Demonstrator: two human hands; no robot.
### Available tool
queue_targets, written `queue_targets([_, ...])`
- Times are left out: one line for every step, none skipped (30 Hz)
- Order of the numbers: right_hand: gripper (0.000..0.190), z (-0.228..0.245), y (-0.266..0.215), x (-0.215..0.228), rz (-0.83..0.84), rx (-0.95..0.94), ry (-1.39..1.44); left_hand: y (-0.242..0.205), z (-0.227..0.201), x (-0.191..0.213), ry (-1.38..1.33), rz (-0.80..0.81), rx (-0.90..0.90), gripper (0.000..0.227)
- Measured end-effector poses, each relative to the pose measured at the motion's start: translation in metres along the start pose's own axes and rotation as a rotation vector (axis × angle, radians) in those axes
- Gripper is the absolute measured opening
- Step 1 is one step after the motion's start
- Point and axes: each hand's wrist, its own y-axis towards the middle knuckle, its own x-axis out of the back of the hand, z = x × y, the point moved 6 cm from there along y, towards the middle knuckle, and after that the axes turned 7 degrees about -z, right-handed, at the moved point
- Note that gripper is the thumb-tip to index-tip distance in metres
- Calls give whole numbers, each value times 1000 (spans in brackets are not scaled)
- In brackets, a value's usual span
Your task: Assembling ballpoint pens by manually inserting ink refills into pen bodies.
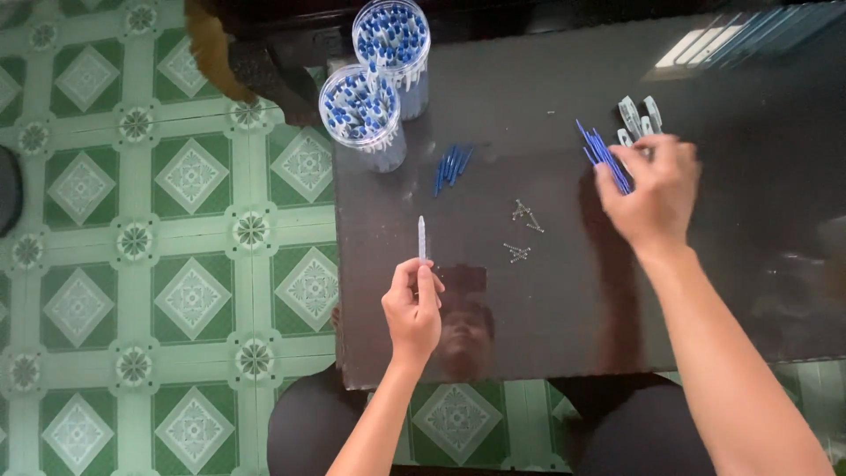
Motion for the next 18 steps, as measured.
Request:
queue_targets([29,8,-1,-2,27,-12,9,-1,0,0,12,6,-6,23])
queue_targets([37,16,-3,-4,54,-24,18,-2,0,-1,24,11,-12,24])
queue_targets([37,24,-3,-4,59,-24,19,-2,0,0,26,11,-8,24])
queue_targets([36,31,-3,-4,59,-32,5,-2,-1,0,36,7,-12,23])
queue_targets([34,37,-1,-5,55,-39,-12,0,-2,-1,42,4,-20,21])
queue_targets([34,38,-3,-8,55,-39,-14,-1,-1,-2,41,5,-20,21])
queue_targets([28,39,-5,-13,79,-65,-24,-1,-1,-1,41,0,-24,21])
queue_targets([22,39,-7,-18,102,-91,-35,-1,0,-1,41,-5,-28,21])
queue_targets([22,44,-4,-22,105,-91,-35,-1,2,-1,42,-5,-25,21])
queue_targets([19,48,-1,-26,113,-95,5,-1,4,0,50,-17,-36,20])
queue_targets([16,51,3,-30,118,-99,41,-1,5,-2,55,-26,-49,20])
queue_targets([16,57,5,-36,120,-99,37,-2,4,-3,52,-23,-47,20])
queue_targets([13,66,7,-45,144,-90,83,-2,4,-3,64,-22,-51,21])
queue_targets([11,75,10,-54,169,-80,129,-2,4,-2,76,-20,-54,22])
queue_targets([11,86,19,-52,168,-79,130,-2,4,-3,76,-22,-54,22])
queue_targets([12,97,28,-51,192,-87,162,-1,3,-3,71,-28,-54,21])
queue_targets([13,108,36,-50,217,-96,193,-2,3,-3,65,-34,-52,20])
queue_targets([13,109,38,-51,218,-96,193,-2,4,-2,66,-34,-51,20])
